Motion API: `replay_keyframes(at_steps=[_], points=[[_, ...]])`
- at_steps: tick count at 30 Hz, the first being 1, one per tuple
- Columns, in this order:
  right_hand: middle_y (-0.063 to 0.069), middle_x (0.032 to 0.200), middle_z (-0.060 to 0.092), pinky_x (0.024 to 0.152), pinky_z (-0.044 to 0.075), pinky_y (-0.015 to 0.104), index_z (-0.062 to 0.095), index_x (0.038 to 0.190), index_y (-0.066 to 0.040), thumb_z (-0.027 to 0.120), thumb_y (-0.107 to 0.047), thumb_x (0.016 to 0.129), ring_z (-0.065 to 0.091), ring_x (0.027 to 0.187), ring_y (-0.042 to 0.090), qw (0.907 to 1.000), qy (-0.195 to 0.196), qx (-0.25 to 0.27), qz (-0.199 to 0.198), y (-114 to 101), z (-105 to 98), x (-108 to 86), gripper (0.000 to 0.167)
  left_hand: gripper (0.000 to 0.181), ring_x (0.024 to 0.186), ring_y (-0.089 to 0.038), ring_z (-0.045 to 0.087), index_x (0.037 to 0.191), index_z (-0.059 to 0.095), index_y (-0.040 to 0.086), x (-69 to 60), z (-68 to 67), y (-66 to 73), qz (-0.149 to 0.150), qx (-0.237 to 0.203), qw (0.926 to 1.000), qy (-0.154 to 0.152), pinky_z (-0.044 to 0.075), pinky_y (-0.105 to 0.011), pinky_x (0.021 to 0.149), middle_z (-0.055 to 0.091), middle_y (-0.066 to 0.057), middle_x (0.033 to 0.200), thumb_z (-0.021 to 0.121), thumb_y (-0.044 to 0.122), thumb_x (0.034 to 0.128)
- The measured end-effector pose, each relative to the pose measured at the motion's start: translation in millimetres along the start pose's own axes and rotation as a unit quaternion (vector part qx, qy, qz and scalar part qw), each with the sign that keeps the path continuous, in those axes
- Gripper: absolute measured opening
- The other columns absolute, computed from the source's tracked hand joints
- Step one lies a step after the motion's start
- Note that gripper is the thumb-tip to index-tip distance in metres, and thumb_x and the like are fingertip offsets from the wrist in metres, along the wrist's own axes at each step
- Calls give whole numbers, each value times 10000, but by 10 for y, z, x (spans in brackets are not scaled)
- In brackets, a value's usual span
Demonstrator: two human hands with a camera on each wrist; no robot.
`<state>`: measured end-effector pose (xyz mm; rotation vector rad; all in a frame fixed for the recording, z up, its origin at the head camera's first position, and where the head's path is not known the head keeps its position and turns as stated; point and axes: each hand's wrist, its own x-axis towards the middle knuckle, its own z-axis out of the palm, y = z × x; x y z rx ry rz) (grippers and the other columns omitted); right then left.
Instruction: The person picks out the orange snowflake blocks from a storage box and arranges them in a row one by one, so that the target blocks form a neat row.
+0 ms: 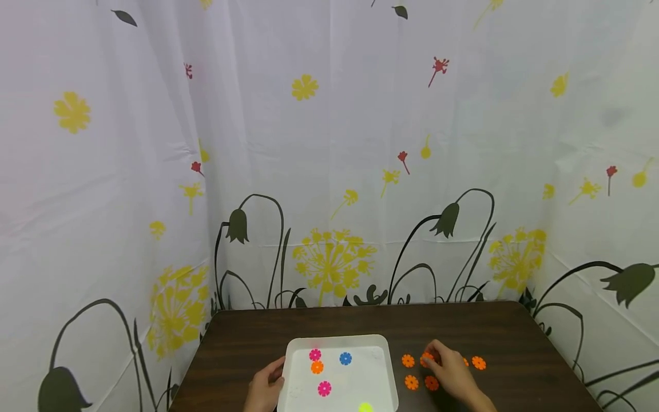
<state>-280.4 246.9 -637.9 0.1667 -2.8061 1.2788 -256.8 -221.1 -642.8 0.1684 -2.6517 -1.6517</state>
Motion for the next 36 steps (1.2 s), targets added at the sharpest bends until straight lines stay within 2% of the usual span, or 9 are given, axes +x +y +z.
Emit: replay_keyframes(at_steps=[3,7,15,20,28,36], points=[[-29,798,660,554,446,266,668,1015,-144,752,-156,971,528,612,66,9999,99,-45,104,32,-40,-19,96,478,946,-353,767,1376,624,-103,17,-11,-5,43,-1,10000,-11,635,-449,756,753,-292,1111,632,-101,898],[-2,822,692,548,465,274,670,1042,-118,735,-157,984,581,616,94,9998,55,21,214,76,-109,-30,95,476,954,-367,771,1373,622,-109,41,-16,-7,129,4,9999,-38,638,-449,764,750,-303,1114,635,-103,897],[0,872,729,593,499,293,661,1048,-94,726,-149,991,681,739,159,9988,12,194,442,132,-207,-61,102,492,937,-332,762,1390,624,-81,38,-18,5,3,46,10000,-25,630,-442,745,751,-274,1117,628,-81,899],[1,887,714,593,504,308,662,1053,-94,719,-125,992,657,740,154,9971,85,201,736,185,-237,-91,89,497,915,-327,764,1397,615,-84,22,-18,-8,-15,20,10000,-65,629,-438,728,749,-274,1110,624,-82,900],[-5,780,642,553,438,311,667,1052,-107,708,-137,999,548,630,154,9945,263,-131,1003,306,-299,-171,74,494,906,-312,766,1389,623,-83,19,-8,-31,7,54,10000,-8,628,-427,724,758,-263,1092,628,-87,895],[-17,793,639,599,440,335,680,1084,-87,715,-234,1004,562,687,161,9932,190,-427,1067,430,-372,-229,171,489,913,-311,757,1388,620,-92,23,1,-28,26,6,10000,-14,626,-430,728,755,-258,1085,621,-95,899]])
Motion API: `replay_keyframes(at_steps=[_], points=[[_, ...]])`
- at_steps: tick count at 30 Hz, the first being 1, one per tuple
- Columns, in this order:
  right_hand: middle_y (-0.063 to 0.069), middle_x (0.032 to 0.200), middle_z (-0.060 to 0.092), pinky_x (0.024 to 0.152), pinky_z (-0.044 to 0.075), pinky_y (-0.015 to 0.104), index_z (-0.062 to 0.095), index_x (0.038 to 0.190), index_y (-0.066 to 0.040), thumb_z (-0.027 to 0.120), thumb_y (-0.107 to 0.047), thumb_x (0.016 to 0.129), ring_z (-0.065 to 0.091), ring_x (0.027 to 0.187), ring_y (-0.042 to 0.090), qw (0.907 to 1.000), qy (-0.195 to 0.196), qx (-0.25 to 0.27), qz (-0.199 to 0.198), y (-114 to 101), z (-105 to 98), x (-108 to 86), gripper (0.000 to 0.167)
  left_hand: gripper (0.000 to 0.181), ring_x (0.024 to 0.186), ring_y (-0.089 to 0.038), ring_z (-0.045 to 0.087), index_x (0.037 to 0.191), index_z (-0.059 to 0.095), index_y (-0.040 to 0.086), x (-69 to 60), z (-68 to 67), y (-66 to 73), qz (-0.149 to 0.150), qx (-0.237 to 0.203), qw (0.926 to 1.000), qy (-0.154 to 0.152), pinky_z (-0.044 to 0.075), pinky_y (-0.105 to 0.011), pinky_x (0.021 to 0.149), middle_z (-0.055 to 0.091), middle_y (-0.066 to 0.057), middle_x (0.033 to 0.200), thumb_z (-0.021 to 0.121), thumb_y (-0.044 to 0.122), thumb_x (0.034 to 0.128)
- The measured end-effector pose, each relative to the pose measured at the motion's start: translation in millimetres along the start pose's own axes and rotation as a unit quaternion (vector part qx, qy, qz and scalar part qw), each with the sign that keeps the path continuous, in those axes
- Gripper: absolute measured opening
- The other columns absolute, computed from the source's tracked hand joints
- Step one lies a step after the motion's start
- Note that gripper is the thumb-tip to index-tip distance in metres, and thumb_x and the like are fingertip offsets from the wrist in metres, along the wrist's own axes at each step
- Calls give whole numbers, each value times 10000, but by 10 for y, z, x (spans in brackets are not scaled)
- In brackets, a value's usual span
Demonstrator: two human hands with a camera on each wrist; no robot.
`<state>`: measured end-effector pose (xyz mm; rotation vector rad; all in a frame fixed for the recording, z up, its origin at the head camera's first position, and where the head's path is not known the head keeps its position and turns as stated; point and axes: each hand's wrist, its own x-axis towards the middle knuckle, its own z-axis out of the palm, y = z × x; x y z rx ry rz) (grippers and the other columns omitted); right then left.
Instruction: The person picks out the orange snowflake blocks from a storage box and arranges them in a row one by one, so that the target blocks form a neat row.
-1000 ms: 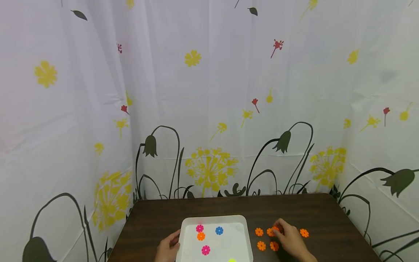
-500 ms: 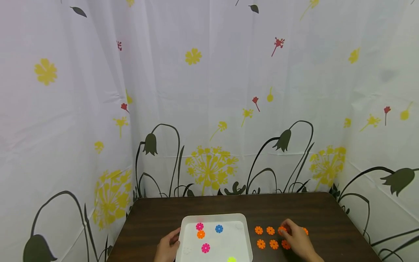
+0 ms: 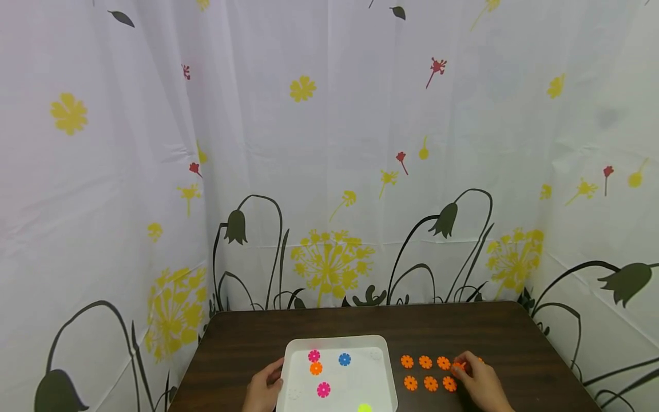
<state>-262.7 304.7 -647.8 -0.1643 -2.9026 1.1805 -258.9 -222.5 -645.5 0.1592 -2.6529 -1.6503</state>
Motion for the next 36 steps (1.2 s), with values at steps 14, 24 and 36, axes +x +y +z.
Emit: replay_keyframes(at_steps=[14,24,36], points=[[-1,858,697,650,531,431,659,1029,-55,748,-286,979,658,761,192,9986,-149,-492,154,190,-66,-58,253,487,901,-304,754,1388,621,-89,-7,-17,19,3,-53,10000,3,619,-420,721,753,-262,1095,620,-93,900],[44,898,720,680,547,462,680,1073,-5,765,-302,966,678,803,223,9973,-163,-635,322,249,-64,-70,327,492,910,-314,759,1396,610,-96,-19,-11,38,-40,-76,10000,-15,623,-424,722,748,-280,1114,616,-93,904],[23,871,646,660,489,411,703,1014,-40,809,-261,925,588,772,186,9964,-58,-828,173,276,-88,-81,261,493,893,-289,750,1401,609,-90,-6,-10,32,-144,-88,9998,-50,617,-414,713,751,-255,1101,619,-91,909]])
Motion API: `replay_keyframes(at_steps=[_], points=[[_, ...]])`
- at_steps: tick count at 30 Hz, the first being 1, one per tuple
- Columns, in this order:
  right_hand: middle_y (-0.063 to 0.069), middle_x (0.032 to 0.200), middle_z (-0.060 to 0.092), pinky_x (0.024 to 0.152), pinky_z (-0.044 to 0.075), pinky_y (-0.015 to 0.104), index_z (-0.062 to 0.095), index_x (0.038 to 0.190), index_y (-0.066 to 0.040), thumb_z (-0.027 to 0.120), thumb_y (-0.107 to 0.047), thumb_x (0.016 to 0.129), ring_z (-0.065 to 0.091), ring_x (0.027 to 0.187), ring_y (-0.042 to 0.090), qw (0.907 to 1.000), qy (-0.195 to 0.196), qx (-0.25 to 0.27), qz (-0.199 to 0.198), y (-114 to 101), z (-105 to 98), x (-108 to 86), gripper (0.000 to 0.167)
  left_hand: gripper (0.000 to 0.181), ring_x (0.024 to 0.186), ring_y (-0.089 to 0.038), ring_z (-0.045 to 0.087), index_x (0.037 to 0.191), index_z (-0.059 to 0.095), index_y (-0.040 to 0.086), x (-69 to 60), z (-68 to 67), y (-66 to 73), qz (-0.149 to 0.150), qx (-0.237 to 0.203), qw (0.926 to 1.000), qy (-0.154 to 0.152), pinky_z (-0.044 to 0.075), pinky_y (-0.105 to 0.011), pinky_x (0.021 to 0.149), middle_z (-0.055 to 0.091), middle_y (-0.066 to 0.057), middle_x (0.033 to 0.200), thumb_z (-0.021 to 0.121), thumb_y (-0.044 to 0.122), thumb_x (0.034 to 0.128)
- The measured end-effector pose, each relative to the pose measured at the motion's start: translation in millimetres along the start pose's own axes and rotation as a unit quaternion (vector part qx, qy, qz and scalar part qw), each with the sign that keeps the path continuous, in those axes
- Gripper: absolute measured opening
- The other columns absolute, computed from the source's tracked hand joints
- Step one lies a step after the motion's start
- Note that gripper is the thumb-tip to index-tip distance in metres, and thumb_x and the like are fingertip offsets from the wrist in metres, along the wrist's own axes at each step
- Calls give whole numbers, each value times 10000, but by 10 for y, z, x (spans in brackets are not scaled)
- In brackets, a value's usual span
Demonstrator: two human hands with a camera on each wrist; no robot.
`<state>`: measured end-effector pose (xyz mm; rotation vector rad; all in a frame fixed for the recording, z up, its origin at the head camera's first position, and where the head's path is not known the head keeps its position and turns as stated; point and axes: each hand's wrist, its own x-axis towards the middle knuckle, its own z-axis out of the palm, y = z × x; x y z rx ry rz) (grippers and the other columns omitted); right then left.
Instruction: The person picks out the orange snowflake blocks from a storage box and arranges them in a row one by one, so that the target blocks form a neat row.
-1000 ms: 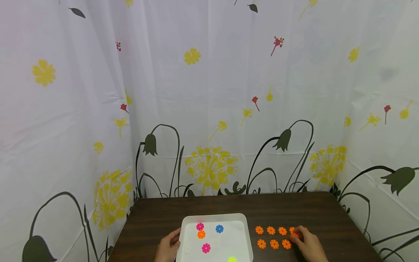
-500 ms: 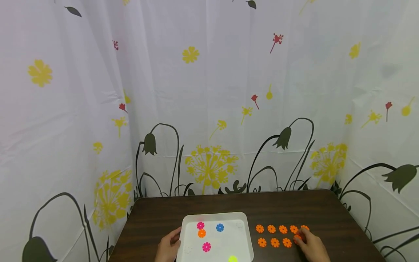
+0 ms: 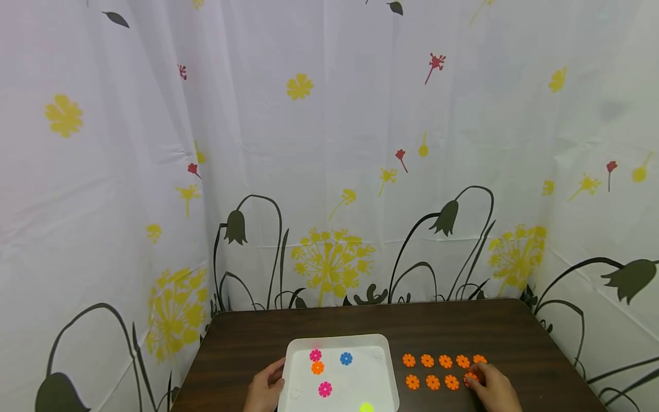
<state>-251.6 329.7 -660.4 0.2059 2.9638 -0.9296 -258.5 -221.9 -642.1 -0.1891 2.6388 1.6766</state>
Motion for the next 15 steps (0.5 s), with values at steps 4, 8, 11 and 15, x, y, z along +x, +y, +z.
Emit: replay_keyframes(at_steps=[4,8,11,15], points=[[44,881,607,657,464,398,717,1039,-36,798,-259,936,548,775,196,10000,-3,-49,-11,3,-9,0,259,491,900,-294,755,1399,614,-87,-4,8,1,57,6,10000,39,621,-416,717,753,-259,1105,621,-90,908],[53,894,594,655,456,389,744,1050,-56,773,-206,951,541,774,192,10000,65,-30,-35,-13,-29,-3,182,488,913,-316,760,1395,616,-89,-5,14,1,140,-10,9999,68,625,-422,722,750,-272,1113,619,-96,907],[63,906,601,647,473,393,749,1050,-65,753,-171,961,566,773,191,9998,190,-5,-93,-49,-62,-11,138,489,923,-330,764,1395,615,-94,-1,13,-8,194,-47,9998,68,630,-422,727,747,-286,1123,615,-104,906],[58,920,619,644,484,389,745,1053,-81,741,-166,971,586,770,184,9987,452,72,-237,-155,-104,-6,119,489,916,-323,764,1390,615,-99,-2,10,-27,224,-34,9997,58,627,-418,722,748,-288,1117,616,-107,902]])
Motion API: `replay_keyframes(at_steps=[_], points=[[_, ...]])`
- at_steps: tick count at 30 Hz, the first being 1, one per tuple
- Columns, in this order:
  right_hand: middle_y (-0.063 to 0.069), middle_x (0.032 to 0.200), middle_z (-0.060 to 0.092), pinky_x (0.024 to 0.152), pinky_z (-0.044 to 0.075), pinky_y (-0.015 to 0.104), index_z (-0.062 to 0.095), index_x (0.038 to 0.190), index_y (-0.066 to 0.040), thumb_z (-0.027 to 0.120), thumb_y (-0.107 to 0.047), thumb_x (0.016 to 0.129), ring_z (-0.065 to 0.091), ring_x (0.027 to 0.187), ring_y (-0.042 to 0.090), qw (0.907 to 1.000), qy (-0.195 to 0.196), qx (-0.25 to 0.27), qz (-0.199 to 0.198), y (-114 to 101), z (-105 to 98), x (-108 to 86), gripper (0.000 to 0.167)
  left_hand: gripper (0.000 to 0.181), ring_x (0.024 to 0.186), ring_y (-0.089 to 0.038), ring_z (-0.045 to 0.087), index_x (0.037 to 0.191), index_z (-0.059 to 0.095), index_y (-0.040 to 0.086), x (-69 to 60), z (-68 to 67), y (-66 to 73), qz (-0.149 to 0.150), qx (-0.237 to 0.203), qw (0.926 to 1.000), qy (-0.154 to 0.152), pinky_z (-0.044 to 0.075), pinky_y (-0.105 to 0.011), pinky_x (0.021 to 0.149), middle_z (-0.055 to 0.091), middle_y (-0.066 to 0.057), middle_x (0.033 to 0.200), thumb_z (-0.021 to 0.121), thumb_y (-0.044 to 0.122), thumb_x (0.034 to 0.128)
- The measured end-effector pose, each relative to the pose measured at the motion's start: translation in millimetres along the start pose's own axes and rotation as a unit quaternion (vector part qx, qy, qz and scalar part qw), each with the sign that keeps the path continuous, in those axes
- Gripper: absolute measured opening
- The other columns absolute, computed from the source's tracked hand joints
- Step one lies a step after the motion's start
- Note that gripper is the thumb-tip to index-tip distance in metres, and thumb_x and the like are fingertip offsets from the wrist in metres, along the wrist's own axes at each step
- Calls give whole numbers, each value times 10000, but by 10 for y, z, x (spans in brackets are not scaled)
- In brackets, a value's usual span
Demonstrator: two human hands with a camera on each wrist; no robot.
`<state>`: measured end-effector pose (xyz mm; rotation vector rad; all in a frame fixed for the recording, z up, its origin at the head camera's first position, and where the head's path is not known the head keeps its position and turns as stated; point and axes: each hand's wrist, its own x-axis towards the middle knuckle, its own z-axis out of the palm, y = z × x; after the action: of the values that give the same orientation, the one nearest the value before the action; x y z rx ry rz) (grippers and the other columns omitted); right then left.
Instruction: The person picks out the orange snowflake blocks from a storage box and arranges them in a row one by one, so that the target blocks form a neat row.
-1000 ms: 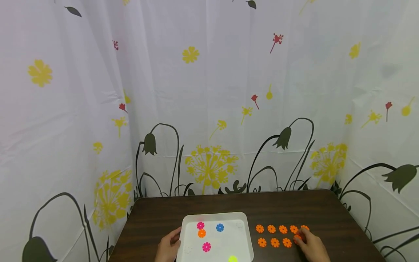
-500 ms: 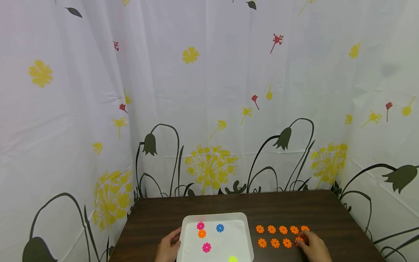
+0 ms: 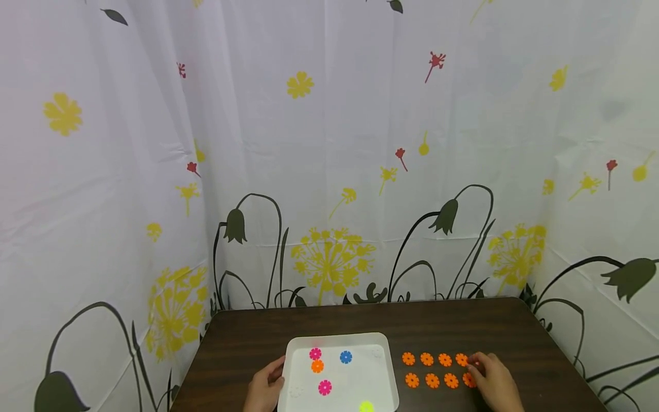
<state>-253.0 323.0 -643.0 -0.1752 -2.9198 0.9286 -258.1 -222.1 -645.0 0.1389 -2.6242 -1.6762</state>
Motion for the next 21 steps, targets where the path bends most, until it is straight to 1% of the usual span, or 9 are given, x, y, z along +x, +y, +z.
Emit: replay_keyframes(at_steps=[5,9,13,17,18,21], points=[[5,889,642,649,482,328,755,1045,-106,738,-152,980,577,756,131,9991,263,222,-229,-205,-13,60,81,482,894,-294,758,1383,624,-92,-2,-1,-16,-59,72,10000,-15,618,-409,710,759,-257,1097,622,-91,900],[-21,876,685,621,461,293,750,1083,-99,725,-168,1000,568,717,96,9975,272,560,-331,-370,23,131,112,484,908,-303,761,1389,621,-89,1,-1,-13,-64,41,10000,-27,622,-415,714,755,-270,1115,622,-93,905],[9,871,730,600,461,283,745,1112,-95,709,-171,1015,572,674,83,9953,213,847,-423,-529,95,217,129,487,915,-312,760,1398,613,-90,0,2,6,-75,-32,10000,-41,624,-418,715,748,-283,1123,618,-101,910],[25,835,708,587,447,269,748,1101,-100,717,-170,1009,543,642,87,9927,198,1036,-583,-694,171,295,119,488,912,-307,754,1399,610,-95,-6,1,22,-85,-74,9999,-31,622,-408,711,747,-282,1118,612,-105,911],[18,823,697,583,440,267,749,1099,-106,721,-175,1007,533,637,88,9923,201,1051,-624,-739,191,312,118,486,908,-307,754,1396,607,-102,-8,1,20,-49,-61,10000,-35,621,-406,706,746,-286,1112,610,-108,910],[-9,803,673,575,424,262,752,1087,-124,733,-189,1000,512,633,88,9911,239,1082,-733,-885,248,351,110,487,897,-303,752,1394,610,-100,-15,-3,22,-70,-98,9999,-22,618,-399,702,747,-281,1108,610,-102,907]])
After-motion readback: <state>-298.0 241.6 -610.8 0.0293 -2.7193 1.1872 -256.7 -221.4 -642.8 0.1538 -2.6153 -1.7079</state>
